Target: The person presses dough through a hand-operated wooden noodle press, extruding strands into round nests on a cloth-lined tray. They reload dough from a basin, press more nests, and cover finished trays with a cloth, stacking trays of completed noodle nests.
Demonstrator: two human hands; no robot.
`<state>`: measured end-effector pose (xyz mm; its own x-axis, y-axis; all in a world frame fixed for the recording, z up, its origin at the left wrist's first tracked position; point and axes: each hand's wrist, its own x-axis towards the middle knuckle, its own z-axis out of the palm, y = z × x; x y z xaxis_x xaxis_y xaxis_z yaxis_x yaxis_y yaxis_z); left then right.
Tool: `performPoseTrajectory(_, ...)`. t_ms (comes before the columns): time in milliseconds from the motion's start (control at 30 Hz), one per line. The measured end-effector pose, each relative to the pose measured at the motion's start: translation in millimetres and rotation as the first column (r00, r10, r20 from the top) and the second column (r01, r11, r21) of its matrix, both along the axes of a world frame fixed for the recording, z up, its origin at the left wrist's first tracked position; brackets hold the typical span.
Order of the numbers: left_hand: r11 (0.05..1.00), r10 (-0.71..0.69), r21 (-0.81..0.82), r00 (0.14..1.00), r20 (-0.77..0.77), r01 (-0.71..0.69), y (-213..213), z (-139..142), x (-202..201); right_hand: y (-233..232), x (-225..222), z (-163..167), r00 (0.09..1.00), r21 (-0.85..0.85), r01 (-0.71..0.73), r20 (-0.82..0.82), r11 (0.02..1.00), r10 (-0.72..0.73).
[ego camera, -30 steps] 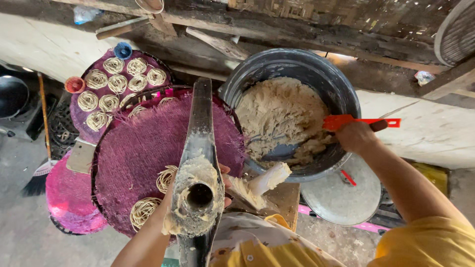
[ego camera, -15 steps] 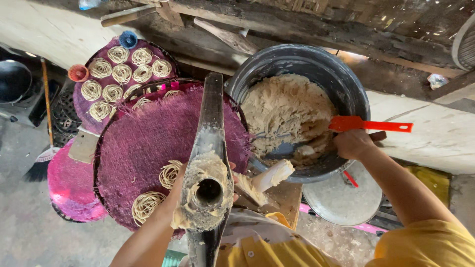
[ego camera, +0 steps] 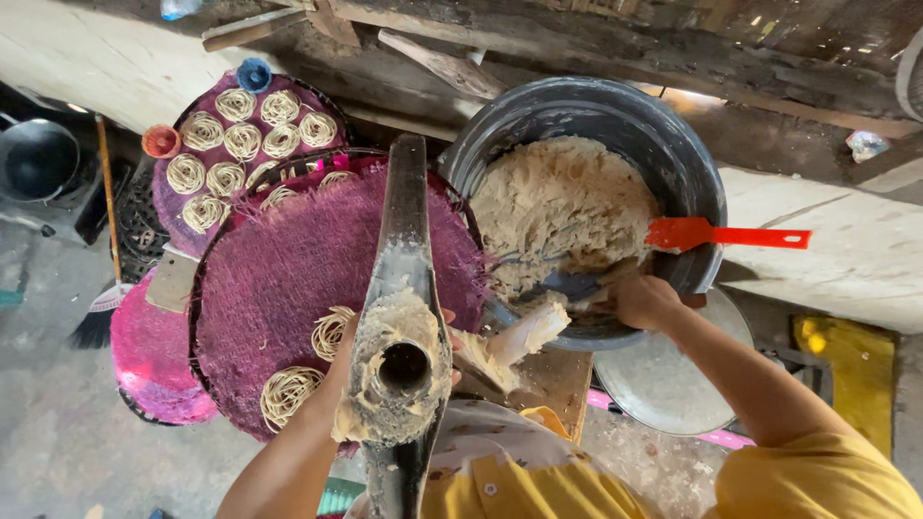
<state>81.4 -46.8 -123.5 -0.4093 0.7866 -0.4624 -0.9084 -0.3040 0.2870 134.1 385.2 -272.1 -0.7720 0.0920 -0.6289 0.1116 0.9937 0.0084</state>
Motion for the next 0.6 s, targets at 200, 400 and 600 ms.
performPoseTrajectory(200,1.000,0.026,0.001,1.000,-0.016,-0.026,6,-3,-4,-9,7,1,0.995,-0.049,0.090,-0.037,0.995,-0.092)
performPoseTrajectory(400,0.993,0.115,0.016,0.987,-0.111,-0.114,4,6,-5,5,17,22,0.996,-0.040,0.055,-0.062,0.998,-0.058)
performPoseTrajectory(600,0.980,0.200,0.059,0.928,-0.314,-0.191,1,-5,-9,52,40,78,0.904,-0.386,0.177,-0.299,0.905,-0.304)
